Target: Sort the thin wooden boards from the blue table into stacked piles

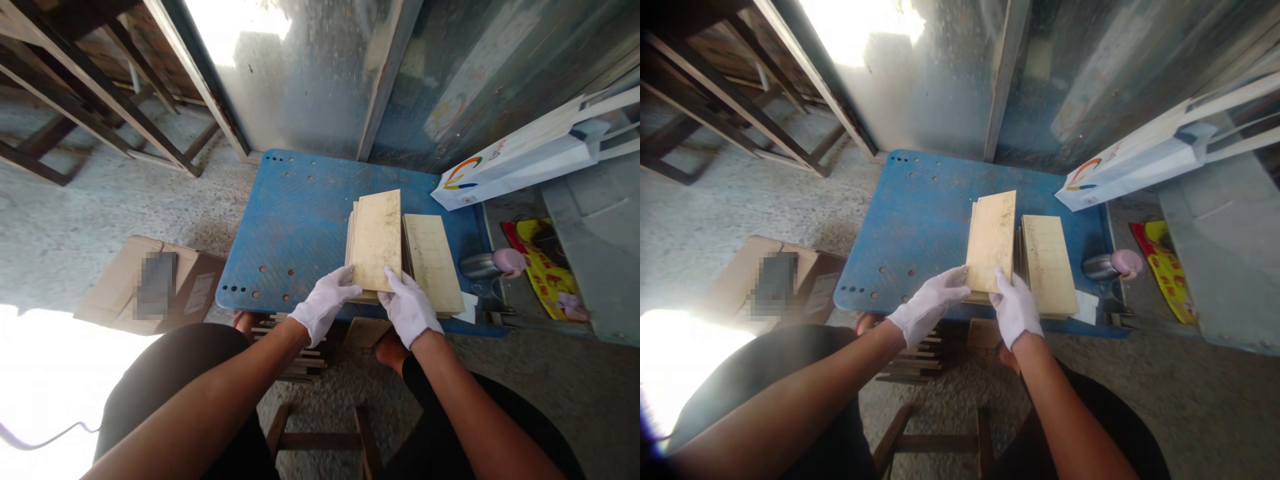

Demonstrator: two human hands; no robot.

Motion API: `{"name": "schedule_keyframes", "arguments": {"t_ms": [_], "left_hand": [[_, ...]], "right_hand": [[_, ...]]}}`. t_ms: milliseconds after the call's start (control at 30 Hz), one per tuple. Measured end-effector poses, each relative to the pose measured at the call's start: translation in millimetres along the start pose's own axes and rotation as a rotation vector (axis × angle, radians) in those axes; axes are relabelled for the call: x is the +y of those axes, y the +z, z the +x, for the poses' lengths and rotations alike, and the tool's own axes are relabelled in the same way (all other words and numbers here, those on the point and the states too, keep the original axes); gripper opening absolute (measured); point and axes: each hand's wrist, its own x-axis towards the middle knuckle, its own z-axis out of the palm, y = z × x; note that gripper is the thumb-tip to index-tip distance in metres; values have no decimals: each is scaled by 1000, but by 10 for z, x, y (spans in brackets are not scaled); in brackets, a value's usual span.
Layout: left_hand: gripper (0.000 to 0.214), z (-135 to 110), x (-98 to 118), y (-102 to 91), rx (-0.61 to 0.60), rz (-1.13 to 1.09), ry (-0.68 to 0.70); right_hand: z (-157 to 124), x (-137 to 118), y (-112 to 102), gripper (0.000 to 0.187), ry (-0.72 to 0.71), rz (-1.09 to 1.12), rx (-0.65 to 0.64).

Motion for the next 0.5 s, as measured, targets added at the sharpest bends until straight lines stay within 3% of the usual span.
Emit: {"name": "schedule_keyframes", "arguments": {"t_ms": [200, 333, 500], "left_hand": [[64, -47, 62, 64, -60, -10, -26], [64, -74, 117, 58, 20, 53, -60], [58, -136, 281, 29, 205, 130, -78]], "right_hand": [[56, -158, -18, 26, -98, -135, 111], [27, -350, -61, 30, -214, -199, 117], [-191, -689, -125, 39, -404, -316, 98]]}}
